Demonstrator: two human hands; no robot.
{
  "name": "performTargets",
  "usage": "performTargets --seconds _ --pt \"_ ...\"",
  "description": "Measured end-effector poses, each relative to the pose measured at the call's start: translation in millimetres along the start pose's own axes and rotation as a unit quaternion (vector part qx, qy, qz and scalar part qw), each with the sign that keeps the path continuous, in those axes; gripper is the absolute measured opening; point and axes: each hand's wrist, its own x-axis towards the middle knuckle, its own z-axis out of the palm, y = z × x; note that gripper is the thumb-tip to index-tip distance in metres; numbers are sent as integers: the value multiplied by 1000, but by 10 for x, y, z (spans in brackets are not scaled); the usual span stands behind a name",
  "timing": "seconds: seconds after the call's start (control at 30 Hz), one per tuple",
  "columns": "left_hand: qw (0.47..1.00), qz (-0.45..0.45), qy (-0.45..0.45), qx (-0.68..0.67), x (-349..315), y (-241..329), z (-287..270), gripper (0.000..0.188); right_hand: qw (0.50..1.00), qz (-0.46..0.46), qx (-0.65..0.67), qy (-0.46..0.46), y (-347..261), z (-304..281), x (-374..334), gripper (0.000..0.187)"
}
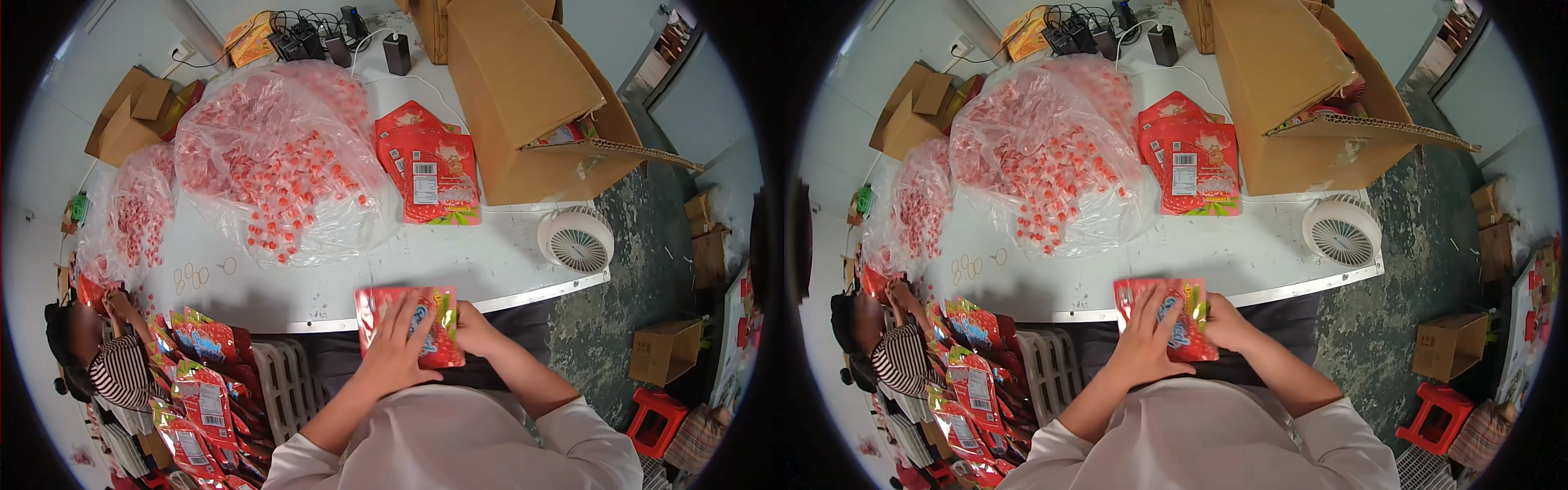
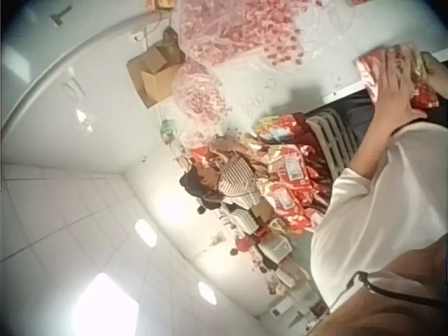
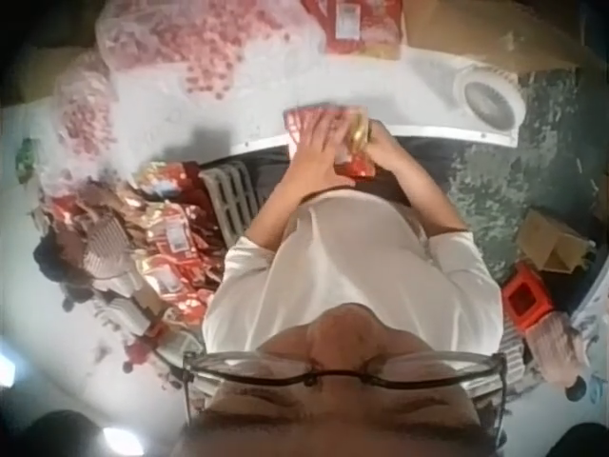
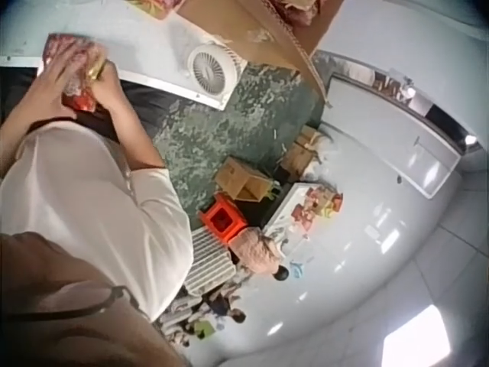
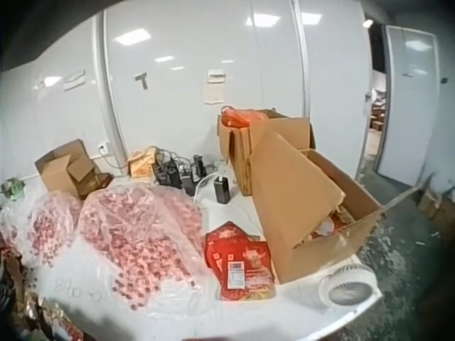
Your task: Packaging small red candies into individual plastic bags and preparing them for shipping.
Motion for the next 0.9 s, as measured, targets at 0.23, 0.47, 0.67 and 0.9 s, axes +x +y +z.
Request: performTargets --seconds 0.23,0.47,0.67,0.9 --pt "990 26 -125 -52 265 56 354 128 998 44 -3 50 196 -180 -132 29" --pt "992 13 -128 -13 290 34 566 120 977 -22 -199 75 127 -311 -186 32" --pt "996 35 -60 47 274 17 536 108 870 -77 -394 285 67 -70 -234 20" --pt "995 49 -49 67 220 -21 497 105 873 -91 -429 211 -158 -35 -419 22"
